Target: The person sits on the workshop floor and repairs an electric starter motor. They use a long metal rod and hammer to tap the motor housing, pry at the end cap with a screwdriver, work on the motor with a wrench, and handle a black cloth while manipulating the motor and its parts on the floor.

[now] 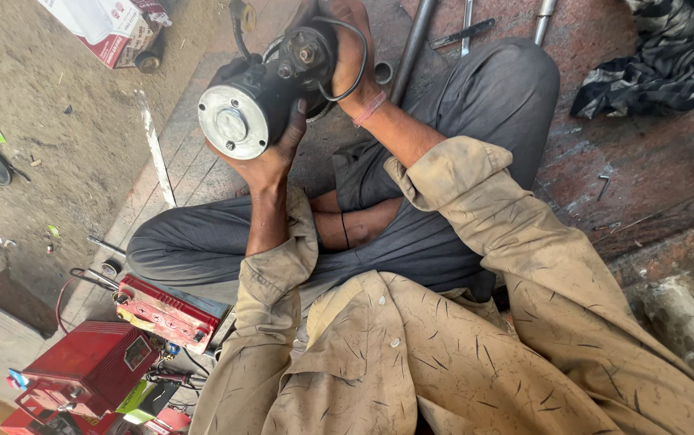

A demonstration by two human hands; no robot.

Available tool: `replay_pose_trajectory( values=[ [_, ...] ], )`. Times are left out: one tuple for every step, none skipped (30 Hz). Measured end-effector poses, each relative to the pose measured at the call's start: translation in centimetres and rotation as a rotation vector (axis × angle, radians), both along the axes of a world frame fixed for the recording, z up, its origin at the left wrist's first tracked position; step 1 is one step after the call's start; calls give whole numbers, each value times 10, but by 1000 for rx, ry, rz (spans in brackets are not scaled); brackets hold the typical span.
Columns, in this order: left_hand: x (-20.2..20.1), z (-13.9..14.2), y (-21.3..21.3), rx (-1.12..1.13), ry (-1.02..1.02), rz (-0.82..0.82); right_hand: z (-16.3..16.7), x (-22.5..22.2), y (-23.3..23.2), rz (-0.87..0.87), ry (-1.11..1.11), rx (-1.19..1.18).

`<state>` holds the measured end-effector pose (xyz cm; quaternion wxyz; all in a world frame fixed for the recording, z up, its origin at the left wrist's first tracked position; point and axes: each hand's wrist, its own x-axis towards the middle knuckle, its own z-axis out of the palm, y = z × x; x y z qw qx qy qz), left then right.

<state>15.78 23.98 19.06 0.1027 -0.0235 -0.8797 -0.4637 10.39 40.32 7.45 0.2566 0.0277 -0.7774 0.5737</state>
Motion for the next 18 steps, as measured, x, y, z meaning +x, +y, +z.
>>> replay_pose_trajectory(
  values=[
    [0,2,0,14,-23,3,0,0,0,-7,-8,-9],
    [-1,5,0,22,-78,12,1,0,0,-14,-18,-18],
    [-1,9,-1,29,-136,22,1,-1,1,12,-7,-28],
    [-2,12,-2,34,-195,33,3,-1,2,38,4,-41],
    [-3,14,-1,146,-212,66,4,-2,3,62,15,-54],
    [-4,15,-1,261,-227,98,6,-1,4,64,7,-54],
    [-6,16,-2,377,-237,131,7,-2,5,62,5,-49],
    [-7,16,-2,234,-192,71,9,-2,5,61,3,-50],
    [-9,17,-4,93,-147,12,10,-3,6,59,0,-47],
    [-10,16,-5,-48,-103,-45,10,-2,5,59,-3,-45],
    [-10,15,-5,-81,-70,-76,11,-2,5,63,-1,-43],
    [-10,14,-6,-115,-39,-108,11,-2,5,64,-5,-44],
    [-10,11,-6,-148,-7,-142,11,-1,4,66,-8,-44],
    [-10,8,-6,-260,40,-134,12,-1,4,70,-10,-42],
    [-9,4,-5,-373,87,-123,12,0,4,76,-11,-46],
    [-8,0,-6,-485,137,-112,13,0,5,80,-14,-47],
    [-7,-4,-8,-336,47,-113,14,0,6,87,-14,-48],
    [-6,-9,-11,-185,-40,-116,15,0,7,88,-16,-48]
  ],
)
